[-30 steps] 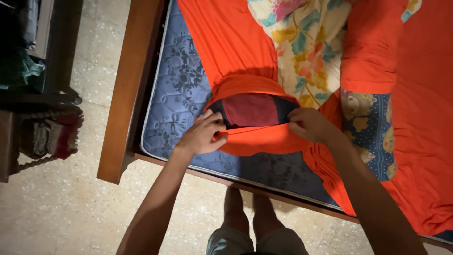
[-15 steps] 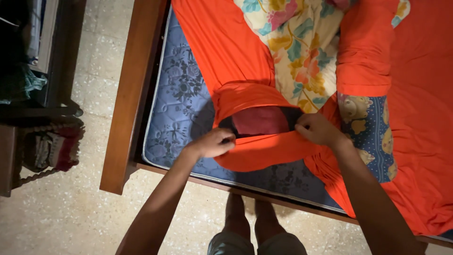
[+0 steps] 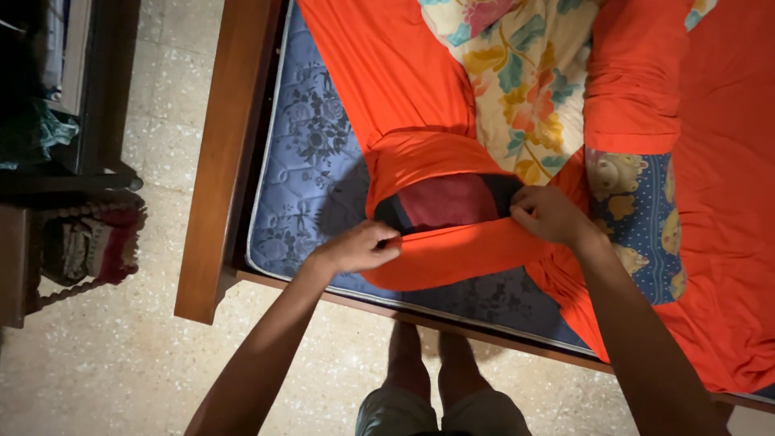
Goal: The person puts a red pillow into an orange pillowcase on a bed, tucks the edges, and ties the drawstring. Then the person puts a blue patterned pillow into another orange pillowcase, tucks the edges, and ties the drawstring.
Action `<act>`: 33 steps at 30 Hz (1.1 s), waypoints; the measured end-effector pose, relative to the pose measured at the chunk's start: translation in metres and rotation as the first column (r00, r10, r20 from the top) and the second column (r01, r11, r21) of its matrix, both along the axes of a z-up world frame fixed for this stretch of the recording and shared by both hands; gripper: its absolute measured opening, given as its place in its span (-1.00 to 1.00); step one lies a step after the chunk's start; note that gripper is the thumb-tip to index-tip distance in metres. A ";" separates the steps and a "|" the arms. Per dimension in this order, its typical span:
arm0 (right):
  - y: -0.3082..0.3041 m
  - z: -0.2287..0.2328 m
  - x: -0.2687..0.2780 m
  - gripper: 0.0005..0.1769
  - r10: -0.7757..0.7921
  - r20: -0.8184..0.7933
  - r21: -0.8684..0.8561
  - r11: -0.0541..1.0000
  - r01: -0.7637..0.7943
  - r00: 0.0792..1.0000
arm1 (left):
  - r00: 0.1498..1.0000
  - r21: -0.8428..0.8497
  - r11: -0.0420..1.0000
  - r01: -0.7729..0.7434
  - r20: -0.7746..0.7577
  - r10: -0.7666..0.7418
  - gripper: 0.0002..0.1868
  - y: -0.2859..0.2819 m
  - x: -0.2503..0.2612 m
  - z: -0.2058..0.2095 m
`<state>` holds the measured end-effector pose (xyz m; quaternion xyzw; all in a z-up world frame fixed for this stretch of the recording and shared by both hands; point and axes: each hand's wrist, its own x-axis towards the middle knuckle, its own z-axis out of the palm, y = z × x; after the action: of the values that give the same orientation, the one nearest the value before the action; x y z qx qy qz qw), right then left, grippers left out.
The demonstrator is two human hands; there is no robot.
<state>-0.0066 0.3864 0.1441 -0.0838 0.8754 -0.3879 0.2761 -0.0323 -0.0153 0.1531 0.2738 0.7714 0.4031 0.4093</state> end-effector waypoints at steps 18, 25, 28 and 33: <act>0.011 0.011 0.018 -0.75 0.118 -0.118 -0.132 0.982 -0.134 0.986 | 0.989 0.044 0.988 -0.149 0.033 0.147 -0.68 -0.025 -0.009 0.023; 0.019 -0.009 0.027 -0.87 0.056 -0.144 -0.090 0.993 -0.070 0.988 | 0.975 0.148 0.966 -0.214 -0.033 0.221 -0.75 -0.020 -0.021 0.016; 0.025 -0.024 0.043 -0.85 -0.128 -0.233 -0.085 0.990 0.110 0.964 | 0.965 0.149 0.954 -0.259 -0.011 0.263 -0.67 -0.016 -0.023 0.005; 0.029 -0.015 0.057 -0.73 -0.376 -0.064 -0.249 0.903 0.350 0.925 | 0.943 0.151 0.933 -0.327 -0.010 0.332 -0.84 -0.003 -0.025 0.018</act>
<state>0.0503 0.4158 0.1287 0.0276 0.8379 -0.5271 0.1386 -0.0571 -0.0184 0.1712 0.1770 0.7817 0.5169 0.3007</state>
